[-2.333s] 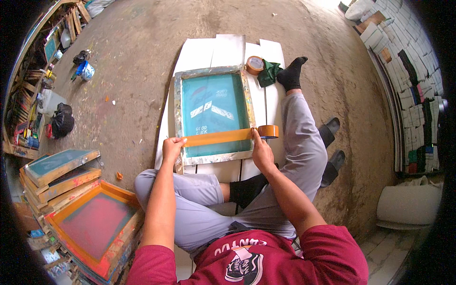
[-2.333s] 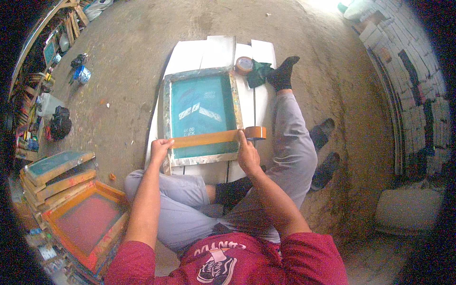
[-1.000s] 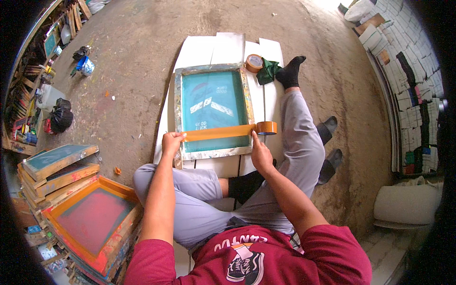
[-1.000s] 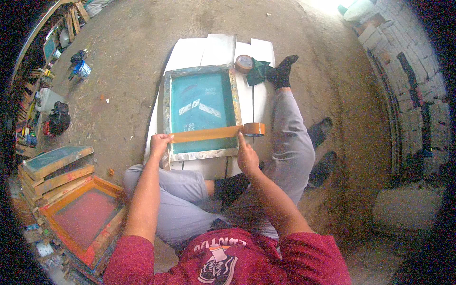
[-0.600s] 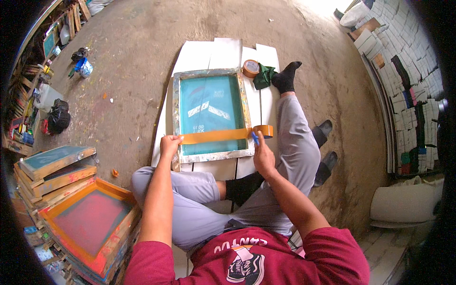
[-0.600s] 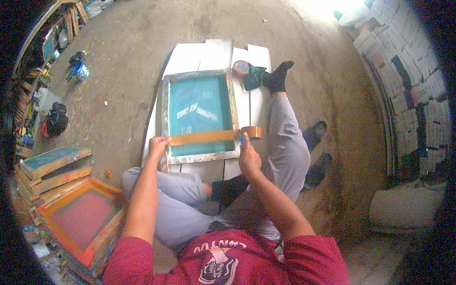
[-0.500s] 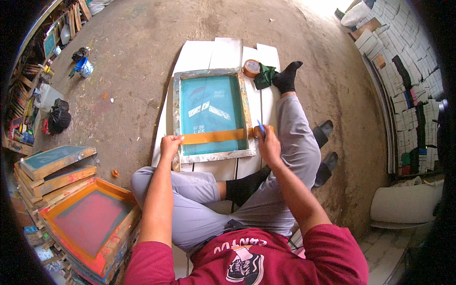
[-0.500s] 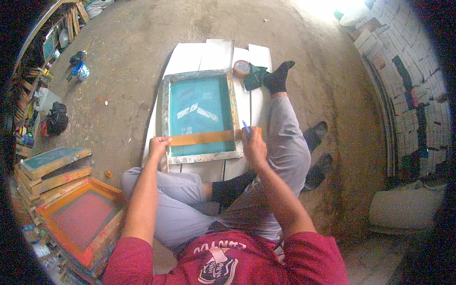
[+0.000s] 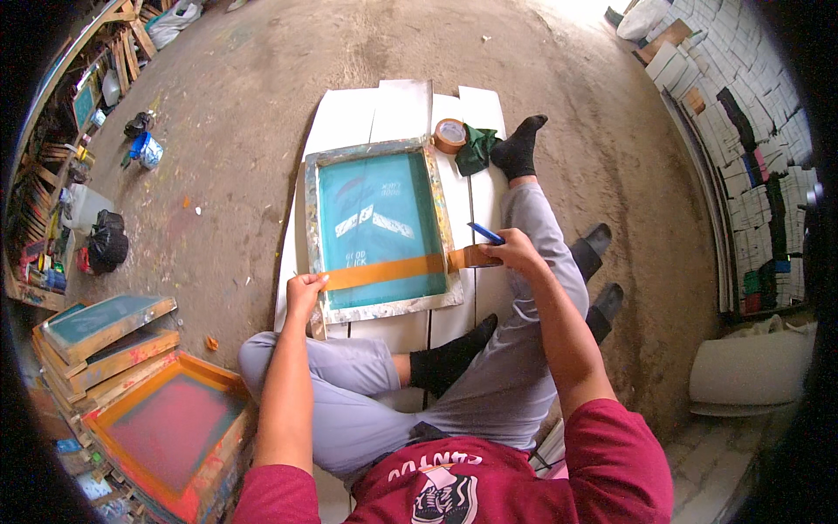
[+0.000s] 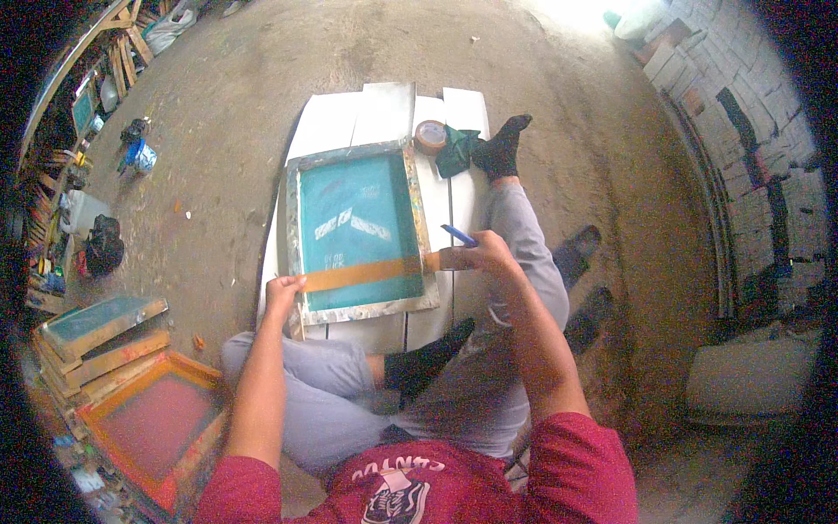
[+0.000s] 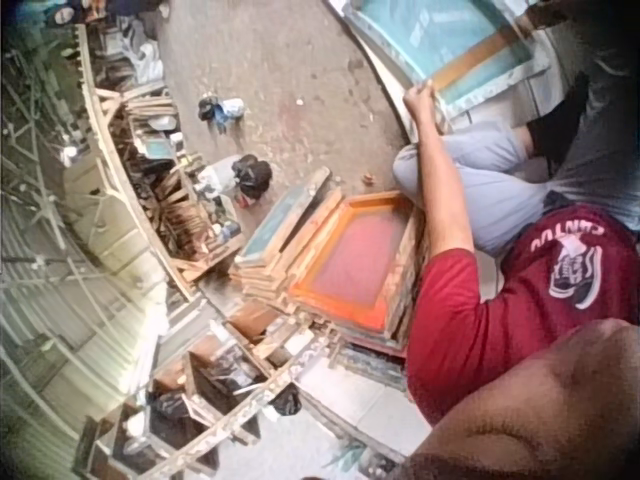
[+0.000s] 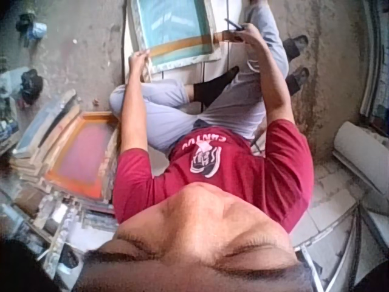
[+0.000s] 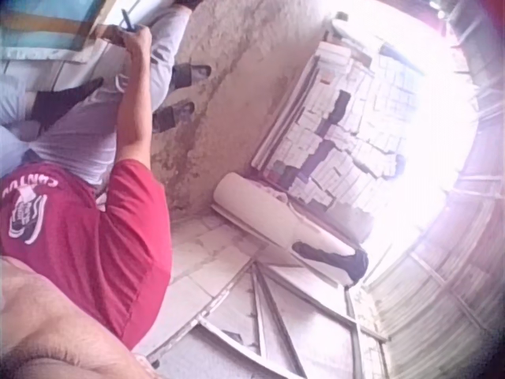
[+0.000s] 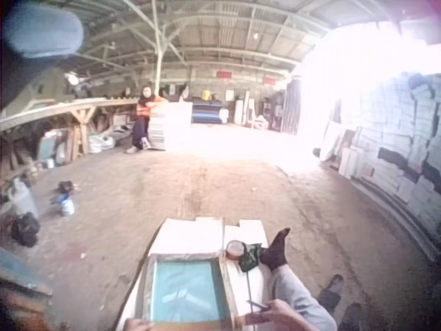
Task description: The person sits on the floor and applies orange tape to the edges of a screen-printing frame, then wipes the mesh with a green cloth. They repeat the taping and wiping process on a second frame.
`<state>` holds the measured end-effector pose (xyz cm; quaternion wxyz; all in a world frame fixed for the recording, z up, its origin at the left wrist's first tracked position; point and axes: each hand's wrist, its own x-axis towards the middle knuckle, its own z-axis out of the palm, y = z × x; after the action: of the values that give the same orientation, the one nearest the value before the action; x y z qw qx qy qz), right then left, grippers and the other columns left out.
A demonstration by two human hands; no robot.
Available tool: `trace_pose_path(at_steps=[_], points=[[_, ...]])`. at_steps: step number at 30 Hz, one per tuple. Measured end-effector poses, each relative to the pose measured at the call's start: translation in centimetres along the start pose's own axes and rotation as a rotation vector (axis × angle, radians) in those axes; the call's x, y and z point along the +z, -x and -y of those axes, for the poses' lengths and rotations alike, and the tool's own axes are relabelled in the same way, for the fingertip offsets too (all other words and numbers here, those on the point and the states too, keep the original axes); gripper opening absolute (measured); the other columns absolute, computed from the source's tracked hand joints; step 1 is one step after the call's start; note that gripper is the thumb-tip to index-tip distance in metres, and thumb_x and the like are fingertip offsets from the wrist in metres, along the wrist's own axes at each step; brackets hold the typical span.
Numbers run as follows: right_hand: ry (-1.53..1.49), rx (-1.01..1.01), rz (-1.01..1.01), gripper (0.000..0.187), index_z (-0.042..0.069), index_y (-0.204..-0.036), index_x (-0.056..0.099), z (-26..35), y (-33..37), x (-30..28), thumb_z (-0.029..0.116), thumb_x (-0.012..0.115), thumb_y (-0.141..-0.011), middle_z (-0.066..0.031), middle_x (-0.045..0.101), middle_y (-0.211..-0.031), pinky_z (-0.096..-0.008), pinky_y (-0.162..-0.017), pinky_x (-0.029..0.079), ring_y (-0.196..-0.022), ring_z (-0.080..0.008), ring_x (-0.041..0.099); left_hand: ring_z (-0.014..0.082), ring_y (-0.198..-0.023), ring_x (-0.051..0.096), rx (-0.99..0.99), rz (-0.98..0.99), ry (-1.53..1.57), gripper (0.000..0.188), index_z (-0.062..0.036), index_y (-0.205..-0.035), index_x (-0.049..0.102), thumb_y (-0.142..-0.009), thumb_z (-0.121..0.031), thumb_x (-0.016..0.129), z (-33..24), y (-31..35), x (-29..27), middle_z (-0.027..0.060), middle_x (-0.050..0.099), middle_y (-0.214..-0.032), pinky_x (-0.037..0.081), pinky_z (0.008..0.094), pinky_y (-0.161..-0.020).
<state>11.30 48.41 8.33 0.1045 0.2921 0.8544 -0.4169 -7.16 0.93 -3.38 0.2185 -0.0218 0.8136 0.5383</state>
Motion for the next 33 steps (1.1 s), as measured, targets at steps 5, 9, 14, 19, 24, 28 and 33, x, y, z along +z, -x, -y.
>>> trace_pose_path(at_steps=[5,9,14,19,24,28,33], points=[[-0.218,0.039,-0.091,0.039,0.002,-0.094,0.072,-0.6,-4.3,-2.3,0.039,0.084,-0.090,0.0028,0.060,-0.071,-0.0314,-0.048,0.043,-0.058,-0.0101,0.055,0.0074,-0.068,0.062,-0.027,0.010,0.050,0.020,0.0019,-0.088,0.079,-0.090,-0.018,0.082,-0.5,0.6,0.1,0.0034,0.076,-0.080,0.048,0.0268,-0.064],[0.016,-0.310,-0.574,0.032,0.000,-0.102,0.070,-0.9,-10.0,-0.5,0.028,0.080,-0.091,-0.0180,0.072,-0.083,-0.0408,-0.071,0.054,-0.080,-0.0301,0.073,0.0071,-0.069,0.063,-0.034,0.014,0.018,0.020,0.0019,-0.088,0.079,-0.090,-0.018,0.082,0.4,0.3,-0.5,0.0024,0.075,-0.079,0.049,0.0264,-0.065],[0.138,-0.178,-0.665,0.036,0.010,-0.130,0.060,-2.4,-13.5,2.3,0.026,0.069,-0.099,-0.0248,0.071,-0.106,-0.0521,-0.085,0.053,-0.103,-0.0466,0.068,0.0068,-0.071,0.064,0.011,0.043,0.027,0.018,0.0025,-0.091,0.078,-0.091,-0.015,0.081,-1.6,0.9,0.0,0.0022,0.075,-0.081,0.050,0.0256,-0.066],[0.207,-0.211,-0.686,0.046,0.012,-0.141,0.055,-2.5,-11.0,6.2,0.031,0.066,-0.101,-0.0206,0.063,-0.127,-0.0507,-0.099,0.049,-0.118,-0.0428,0.059,0.0106,-0.079,0.067,0.052,0.034,0.024,0.021,0.0007,-0.096,0.078,-0.090,-0.019,0.081,-4.9,2.4,-1.2,0.0041,0.076,-0.088,0.052,0.0282,-0.076],[0.499,-0.342,-0.641,0.048,0.013,-0.136,0.060,-0.6,-8.4,7.4,0.034,0.071,-0.096,-0.0187,0.064,-0.126,-0.0483,-0.102,0.048,-0.120,-0.0397,0.059,0.0118,-0.078,0.068,0.208,0.020,-0.164,0.023,0.0008,-0.097,0.079,-0.089,-0.020,0.082,-11.4,4.4,-1.7,0.0068,0.077,-0.085,0.053,0.0290,-0.074],[0.033,-0.669,-0.102,0.046,0.007,-0.121,0.072,7.0,-5.1,10.5,0.034,0.085,-0.086,-0.0148,0.070,-0.122,-0.0439,-0.105,0.047,-0.120,-0.0355,0.062,0.0194,-0.073,0.064,0.532,-0.049,-0.471,0.019,-0.0056,-0.093,0.081,-0.084,-0.022,0.084,-18.6,7.4,-1.4,0.0083,0.074,-0.078,0.052,0.0354,-0.071],[-0.268,-1.007,0.190,0.061,0.010,-0.132,0.068,17.2,-0.4,11.7,0.035,0.088,-0.081,-0.0136,0.067,-0.135,-0.0450,-0.110,0.047,-0.128,-0.0330,0.060,0.0264,-0.083,0.065,0.868,0.059,-0.686,0.012,-0.0099,-0.085,0.080,-0.081,-0.021,0.082,-24.6,9.9,-1.5,0.0057,0.075,-0.081,0.052,0.0408,-0.081]])
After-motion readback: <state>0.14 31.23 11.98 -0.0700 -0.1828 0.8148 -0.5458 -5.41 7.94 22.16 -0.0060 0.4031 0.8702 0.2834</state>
